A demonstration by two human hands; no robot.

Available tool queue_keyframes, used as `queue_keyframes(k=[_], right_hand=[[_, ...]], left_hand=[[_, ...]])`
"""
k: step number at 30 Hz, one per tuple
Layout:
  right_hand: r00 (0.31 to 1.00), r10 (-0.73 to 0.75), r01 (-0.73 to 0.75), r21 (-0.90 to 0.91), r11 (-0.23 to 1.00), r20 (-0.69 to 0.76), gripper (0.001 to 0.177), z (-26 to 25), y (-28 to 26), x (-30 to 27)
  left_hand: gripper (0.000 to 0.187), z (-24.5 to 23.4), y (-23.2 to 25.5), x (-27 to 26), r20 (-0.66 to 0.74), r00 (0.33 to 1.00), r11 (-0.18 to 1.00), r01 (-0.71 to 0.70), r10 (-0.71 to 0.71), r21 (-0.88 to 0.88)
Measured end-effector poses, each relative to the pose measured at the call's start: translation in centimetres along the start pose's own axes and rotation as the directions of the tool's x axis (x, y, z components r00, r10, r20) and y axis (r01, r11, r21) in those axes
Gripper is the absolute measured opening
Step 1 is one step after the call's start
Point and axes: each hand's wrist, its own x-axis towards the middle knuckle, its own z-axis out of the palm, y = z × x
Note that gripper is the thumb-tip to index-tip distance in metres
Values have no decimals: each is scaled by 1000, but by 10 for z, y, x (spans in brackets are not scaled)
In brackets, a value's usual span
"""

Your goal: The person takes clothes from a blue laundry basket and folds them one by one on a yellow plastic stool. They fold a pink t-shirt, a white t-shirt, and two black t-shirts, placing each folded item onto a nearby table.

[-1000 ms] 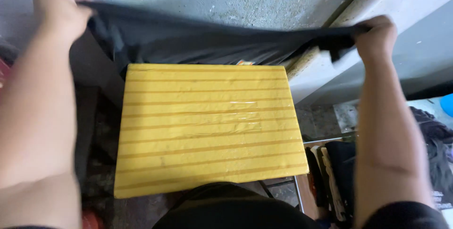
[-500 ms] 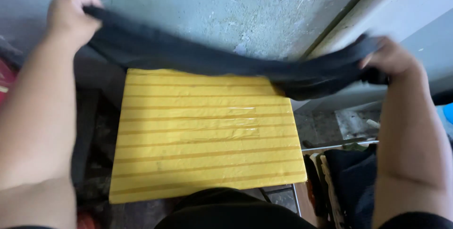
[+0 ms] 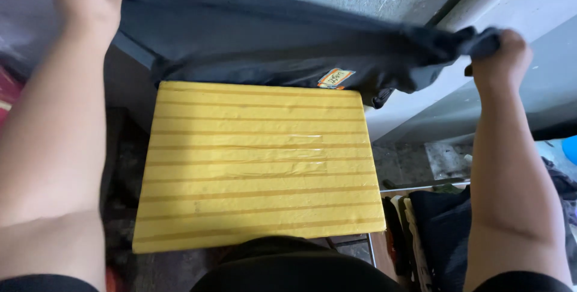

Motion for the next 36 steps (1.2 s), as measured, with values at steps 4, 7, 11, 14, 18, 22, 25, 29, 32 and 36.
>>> queue_keyframes(k=[4, 7, 11, 14, 18, 22, 25, 29, 32, 36], right_hand=[[935, -135, 217, -226, 950, 329, 34, 12, 37, -55], [799, 128, 51, -277, 959, 588, 35, 13, 6, -143], [773, -62, 83, -3, 997, 631, 33, 31, 21, -270], [692, -7, 38, -26, 999, 722, 27, 27, 10, -336], [646, 45, -108, 33, 994, 762, 22, -8, -10, -389], [410, 264, -206, -193, 959, 873, 18, -42, -8, -414], [325, 109, 91, -146, 985, 939, 22, -51, 4, -413], [125, 251, 152, -268, 951, 960, 31, -61, -17, -367], [206, 352, 137, -383, 914, 913, 33, -77, -50, -300], [407, 369, 196, -475, 858, 835, 25, -75, -79, -198]], left_hand=[[34, -46, 24, -50, 269, 960, 983, 117, -75, -143], [40, -81, 47, -116, 607, 731, 918, 396, -312, -6], [59, -129, 90, -203, 769, 605, 907, 413, -207, -81], [65, -159, 112, -257, 837, 487, 908, 417, -250, 29], [60, -197, 131, -274, 913, 63, 807, 494, -404, 323], [56, -222, 129, -279, 861, -312, 672, 538, -402, 509], [22, -226, 95, -348, 912, -236, 589, 703, -337, 399], [28, -220, 56, -379, 945, -182, 607, 729, -274, 316], [38, -205, 31, -357, 978, 103, 801, 592, -182, 87], [30, -176, 29, -254, 956, 100, 794, 584, -275, 167]])
